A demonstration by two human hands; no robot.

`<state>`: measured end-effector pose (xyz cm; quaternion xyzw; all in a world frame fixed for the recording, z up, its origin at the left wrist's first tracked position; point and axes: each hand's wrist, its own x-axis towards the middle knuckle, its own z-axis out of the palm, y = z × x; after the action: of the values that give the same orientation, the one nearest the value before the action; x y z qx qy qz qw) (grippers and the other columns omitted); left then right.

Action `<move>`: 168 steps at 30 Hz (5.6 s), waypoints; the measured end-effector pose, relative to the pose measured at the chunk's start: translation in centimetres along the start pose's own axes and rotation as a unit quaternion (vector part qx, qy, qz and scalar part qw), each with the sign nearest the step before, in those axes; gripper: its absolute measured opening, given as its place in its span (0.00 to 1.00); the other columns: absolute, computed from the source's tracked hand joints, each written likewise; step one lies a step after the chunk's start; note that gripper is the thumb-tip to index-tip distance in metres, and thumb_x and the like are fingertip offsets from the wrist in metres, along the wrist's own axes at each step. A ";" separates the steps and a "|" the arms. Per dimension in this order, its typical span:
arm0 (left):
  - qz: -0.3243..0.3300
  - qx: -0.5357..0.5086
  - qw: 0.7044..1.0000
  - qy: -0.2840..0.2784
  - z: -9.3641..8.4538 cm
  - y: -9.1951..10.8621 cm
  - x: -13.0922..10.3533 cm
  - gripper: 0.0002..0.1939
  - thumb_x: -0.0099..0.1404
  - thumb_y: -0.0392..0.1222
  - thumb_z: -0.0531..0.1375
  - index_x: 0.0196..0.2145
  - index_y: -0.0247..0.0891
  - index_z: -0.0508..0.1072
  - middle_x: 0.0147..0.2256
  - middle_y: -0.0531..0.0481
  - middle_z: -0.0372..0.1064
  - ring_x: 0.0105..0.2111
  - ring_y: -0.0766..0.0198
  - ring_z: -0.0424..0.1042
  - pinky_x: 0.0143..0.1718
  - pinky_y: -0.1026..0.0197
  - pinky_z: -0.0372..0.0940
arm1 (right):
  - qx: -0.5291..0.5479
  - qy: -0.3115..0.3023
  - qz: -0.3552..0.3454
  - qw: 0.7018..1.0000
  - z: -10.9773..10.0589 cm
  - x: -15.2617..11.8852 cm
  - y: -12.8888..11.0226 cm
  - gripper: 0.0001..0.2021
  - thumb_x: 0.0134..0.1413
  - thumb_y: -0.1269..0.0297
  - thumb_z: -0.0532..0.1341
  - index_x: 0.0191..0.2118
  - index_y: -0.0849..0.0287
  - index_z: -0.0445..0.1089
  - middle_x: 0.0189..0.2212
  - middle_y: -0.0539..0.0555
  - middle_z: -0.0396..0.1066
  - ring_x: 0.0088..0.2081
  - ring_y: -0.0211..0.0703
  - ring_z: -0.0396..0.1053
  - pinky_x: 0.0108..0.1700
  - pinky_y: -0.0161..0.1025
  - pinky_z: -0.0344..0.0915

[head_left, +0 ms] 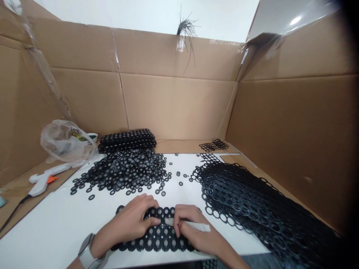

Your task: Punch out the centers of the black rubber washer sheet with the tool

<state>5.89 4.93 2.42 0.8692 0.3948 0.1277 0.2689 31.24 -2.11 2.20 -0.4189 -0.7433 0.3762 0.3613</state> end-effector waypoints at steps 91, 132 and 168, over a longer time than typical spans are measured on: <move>0.082 0.032 0.996 0.026 0.4 2.6 0.7 0.21 0.68 0.55 0.70 0.53 0.45 0.75 0.51 0.47 0.77 0.51 0.47 0.74 0.53 0.51 0.65 | -0.061 0.008 -0.063 0.996 -0.9 -2.9 0.1 0.15 0.70 0.77 0.55 0.41 0.56 0.77 0.39 0.50 0.74 0.42 0.41 0.74 0.48 0.36 0.65; 0.067 -0.143 0.987 0.019 2.4 2.1 2.7 0.11 0.70 0.48 0.68 0.34 0.40 0.75 0.36 0.52 0.73 0.40 0.57 0.72 0.45 0.58 0.63 | -0.355 0.039 -0.116 0.927 -0.3 -3.6 0.6 0.05 0.64 0.74 0.61 0.38 0.55 0.68 0.36 0.49 0.73 0.36 0.42 0.66 0.35 0.42 0.51; 0.034 -0.128 0.991 0.016 4.0 2.6 4.5 0.11 0.68 0.52 0.71 0.43 0.44 0.82 0.42 0.49 0.80 0.44 0.51 0.76 0.48 0.54 0.66 | -0.102 0.163 -0.038 0.981 -1.3 -4.3 0.7 0.12 0.59 0.76 0.51 0.26 0.57 0.62 0.25 0.48 0.66 0.27 0.38 0.65 0.31 0.37 0.54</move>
<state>12.20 5.43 0.63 0.8383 0.3498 0.2004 0.3670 34.26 -5.36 1.29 -0.4808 -0.7245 0.2109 0.4467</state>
